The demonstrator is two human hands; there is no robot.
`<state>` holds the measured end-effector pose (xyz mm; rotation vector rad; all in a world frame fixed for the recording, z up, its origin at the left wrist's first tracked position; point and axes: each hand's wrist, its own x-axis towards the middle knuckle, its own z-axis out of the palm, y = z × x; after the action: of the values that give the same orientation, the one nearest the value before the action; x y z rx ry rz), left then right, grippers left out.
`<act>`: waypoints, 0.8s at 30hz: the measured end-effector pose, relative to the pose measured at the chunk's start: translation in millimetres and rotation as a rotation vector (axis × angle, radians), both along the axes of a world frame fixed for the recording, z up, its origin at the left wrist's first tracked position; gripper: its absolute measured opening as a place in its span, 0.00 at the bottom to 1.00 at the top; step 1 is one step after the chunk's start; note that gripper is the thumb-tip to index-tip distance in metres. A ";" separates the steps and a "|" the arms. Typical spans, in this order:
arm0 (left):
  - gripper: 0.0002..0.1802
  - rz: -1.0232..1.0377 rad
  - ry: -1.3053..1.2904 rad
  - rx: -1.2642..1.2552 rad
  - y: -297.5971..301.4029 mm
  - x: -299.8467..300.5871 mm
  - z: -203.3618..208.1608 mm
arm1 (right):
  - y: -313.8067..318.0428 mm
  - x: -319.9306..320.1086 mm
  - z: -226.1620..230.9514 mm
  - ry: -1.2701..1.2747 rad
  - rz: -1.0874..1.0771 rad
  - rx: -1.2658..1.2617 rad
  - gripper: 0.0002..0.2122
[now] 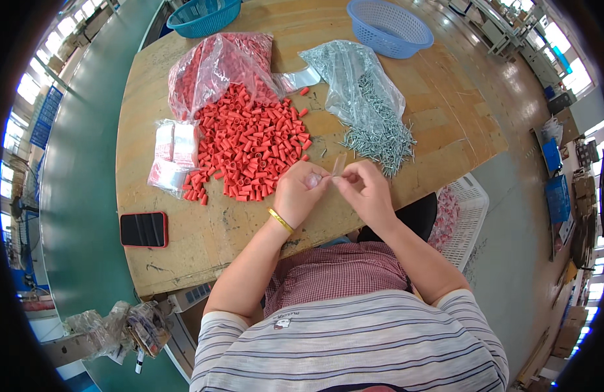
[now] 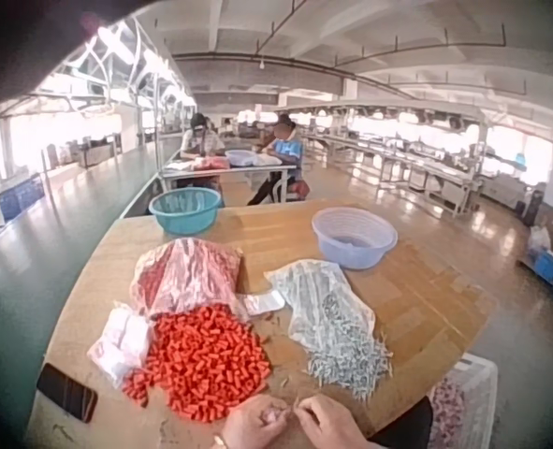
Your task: Manually placing small red and green plastic components into small plastic bags at a factory assembly table.
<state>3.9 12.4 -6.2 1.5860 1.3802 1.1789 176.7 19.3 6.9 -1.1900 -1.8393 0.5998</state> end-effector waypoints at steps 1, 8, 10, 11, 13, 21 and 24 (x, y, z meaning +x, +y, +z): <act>0.08 0.006 0.040 0.062 -0.8 0.8 -1.0 | -1.8 -4.6 0.5 0.047 0.031 -0.152 0.07; 0.07 -0.012 0.158 0.125 0.0 1.6 -2.3 | -0.5 -7.3 -7.3 0.118 0.036 -0.215 0.06; 0.07 -0.034 0.067 0.091 0.3 1.9 0.0 | -0.1 -6.0 -7.6 0.117 0.051 -0.217 0.04; 0.07 -0.032 0.067 0.090 0.2 1.2 -0.9 | -0.2 -5.6 -7.5 0.116 0.053 -0.218 0.04; 0.07 -0.047 0.093 0.081 0.5 -0.5 -3.4 | -0.2 -4.8 -7.0 0.013 0.073 -0.110 0.04; 0.07 0.043 0.066 0.030 0.3 2.8 -0.5 | -2.5 -5.0 -11.6 0.039 0.057 -0.078 0.04; 0.09 -0.015 0.191 0.179 0.9 -0.5 -5.0 | -0.4 -3.7 -16.5 0.093 0.049 -0.272 0.04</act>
<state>3.4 13.3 -11.2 1.8731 1.4108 1.1956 173.0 18.9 -9.6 -1.2722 -1.7512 0.9412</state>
